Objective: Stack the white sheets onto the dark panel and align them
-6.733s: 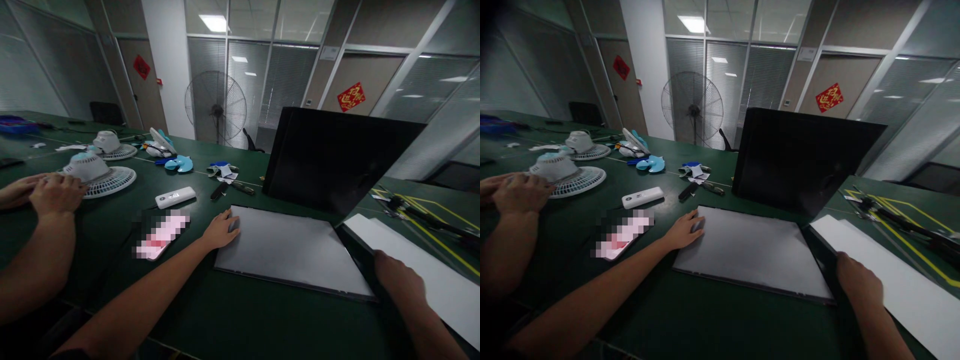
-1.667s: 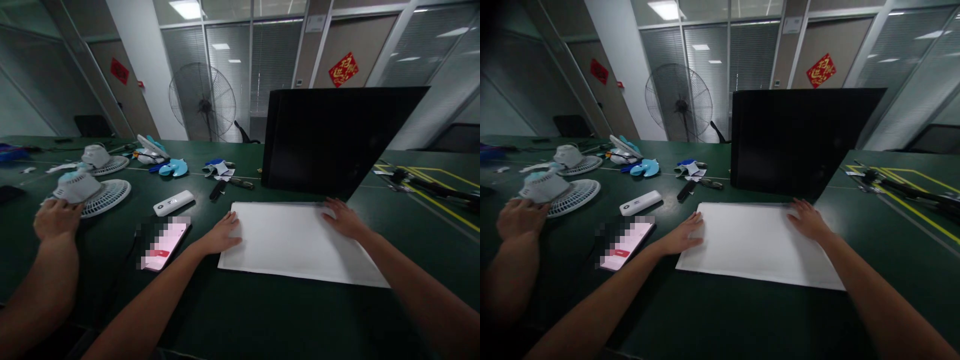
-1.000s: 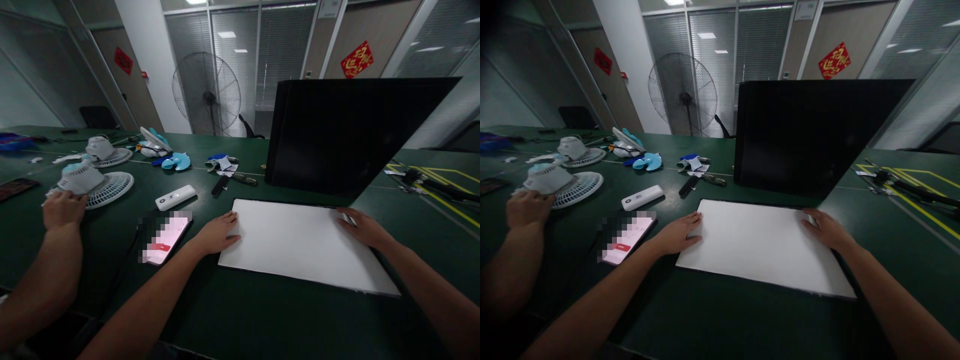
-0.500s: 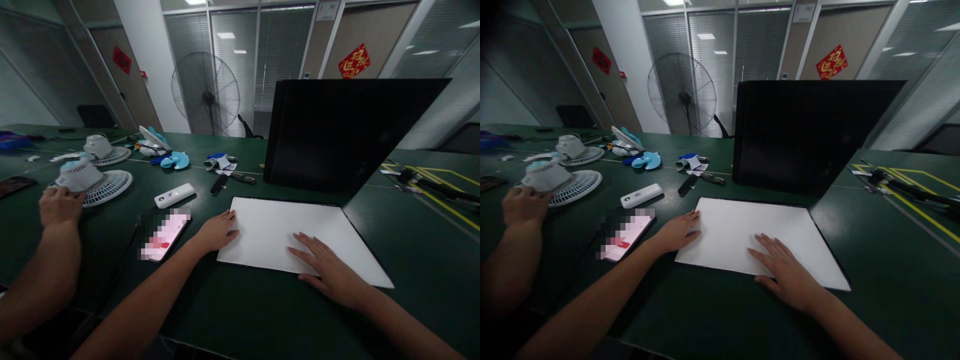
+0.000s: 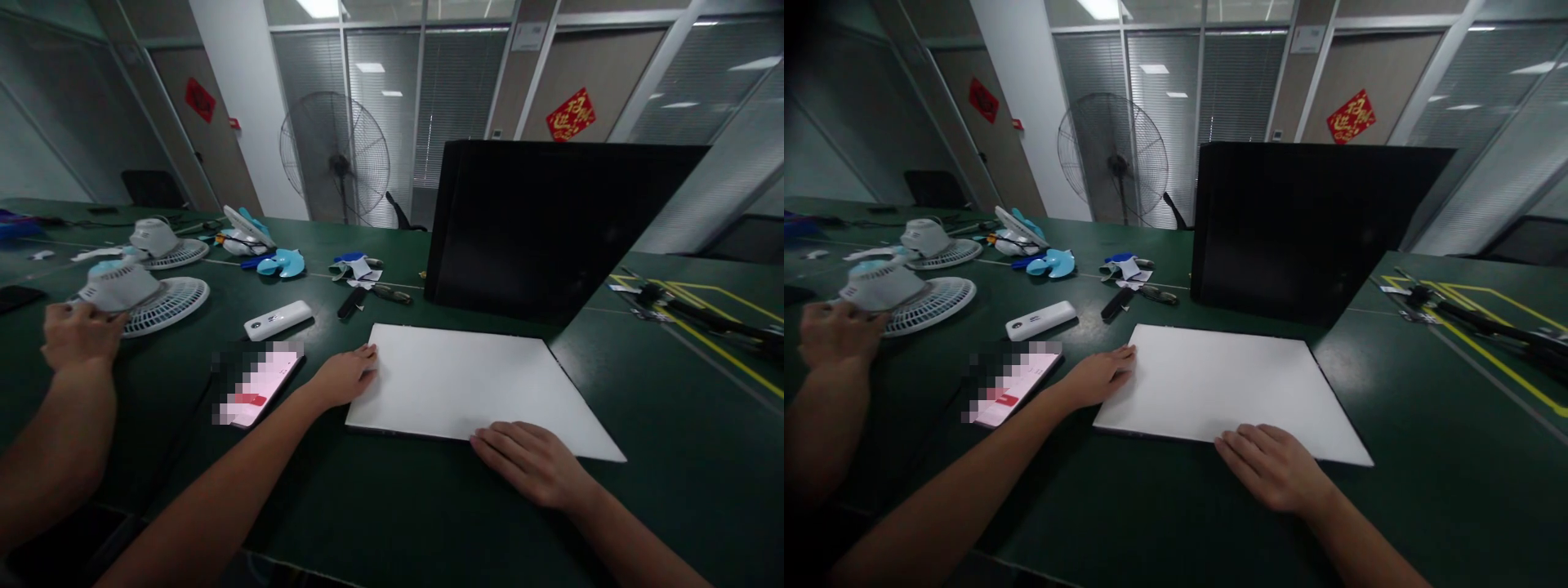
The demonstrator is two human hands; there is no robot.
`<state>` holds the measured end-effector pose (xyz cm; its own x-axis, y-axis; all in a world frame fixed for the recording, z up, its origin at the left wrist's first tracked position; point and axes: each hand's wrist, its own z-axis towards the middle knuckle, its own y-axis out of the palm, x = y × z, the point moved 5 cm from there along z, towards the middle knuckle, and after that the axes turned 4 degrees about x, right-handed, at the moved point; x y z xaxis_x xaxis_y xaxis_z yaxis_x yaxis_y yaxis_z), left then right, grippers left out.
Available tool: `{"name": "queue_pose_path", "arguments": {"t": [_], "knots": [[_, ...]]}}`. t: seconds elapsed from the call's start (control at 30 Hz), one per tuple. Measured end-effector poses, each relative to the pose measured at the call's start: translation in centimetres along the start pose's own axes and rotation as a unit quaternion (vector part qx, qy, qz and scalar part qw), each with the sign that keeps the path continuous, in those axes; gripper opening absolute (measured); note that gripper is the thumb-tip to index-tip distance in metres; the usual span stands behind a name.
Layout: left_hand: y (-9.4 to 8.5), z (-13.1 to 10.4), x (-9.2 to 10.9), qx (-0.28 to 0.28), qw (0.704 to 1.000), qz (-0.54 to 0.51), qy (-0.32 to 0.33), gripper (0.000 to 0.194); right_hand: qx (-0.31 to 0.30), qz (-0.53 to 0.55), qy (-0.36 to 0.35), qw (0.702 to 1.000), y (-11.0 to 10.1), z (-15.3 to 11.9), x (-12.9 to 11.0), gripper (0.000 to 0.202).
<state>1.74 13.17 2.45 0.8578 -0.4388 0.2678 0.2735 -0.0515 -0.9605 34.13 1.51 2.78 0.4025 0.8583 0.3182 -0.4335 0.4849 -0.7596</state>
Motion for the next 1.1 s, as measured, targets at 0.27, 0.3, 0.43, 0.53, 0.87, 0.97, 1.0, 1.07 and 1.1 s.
{"name": "queue_pose_path", "arguments": {"t": [0.27, 0.3, 0.43, 0.53, 0.87, 0.97, 1.0, 1.07, 1.1], "knots": [[-2.6, -0.8, 0.1, 0.040, 0.998, -0.052, 0.002, 0.034, 0.046, -0.056, -0.039, 0.997, -1.8, 0.3, -0.4, 0.033], [-2.9, -0.9, 0.2, 0.043, 0.998, -0.055, 0.000, 0.034, 0.050, -0.061, -0.038, 0.996, -2.0, 0.3, -0.3, 0.033], [-3.8, -1.2, 0.5, 0.071, 0.996, -0.052, -0.004, 0.034, 0.067, -0.055, -0.026, 0.996, -2.7, 0.3, 0.1, 0.036], [-4.0, -1.4, 0.6, 0.084, 0.996, -0.040, 0.012, 0.035, 0.071, -0.042, 0.001, 0.997, -3.2, 0.2, 0.7, 0.041], [-3.1, -0.6, 0.4, 0.081, 0.994, -0.068, 0.025, 0.048, 0.084, -0.028, 0.070, 0.994, -2.8, -0.2, 2.1, 0.047], [-3.1, -0.6, 0.6, 0.072, 0.994, -0.076, 0.014, 0.050, 0.072, -0.033, 0.078, 0.994, -2.6, -0.4, 2.2, 0.042], [-3.1, -0.7, 0.8, 0.062, 0.995, -0.073, 0.011, 0.050, 0.072, -0.040, 0.079, 0.994, -2.6, -0.5, 2.1, 0.041], [-3.2, -1.0, 1.3, 0.056, 0.997, -0.057, 0.005, 0.050, 0.074, -0.053, 0.074, 0.993, -2.9, -0.4, 1.9, 0.039], [-3.4, -1.2, 1.5, 0.063, 0.997, -0.047, -0.001, 0.049, 0.074, -0.060, 0.070, 0.993, -3.1, -0.3, 1.8, 0.039]]}}
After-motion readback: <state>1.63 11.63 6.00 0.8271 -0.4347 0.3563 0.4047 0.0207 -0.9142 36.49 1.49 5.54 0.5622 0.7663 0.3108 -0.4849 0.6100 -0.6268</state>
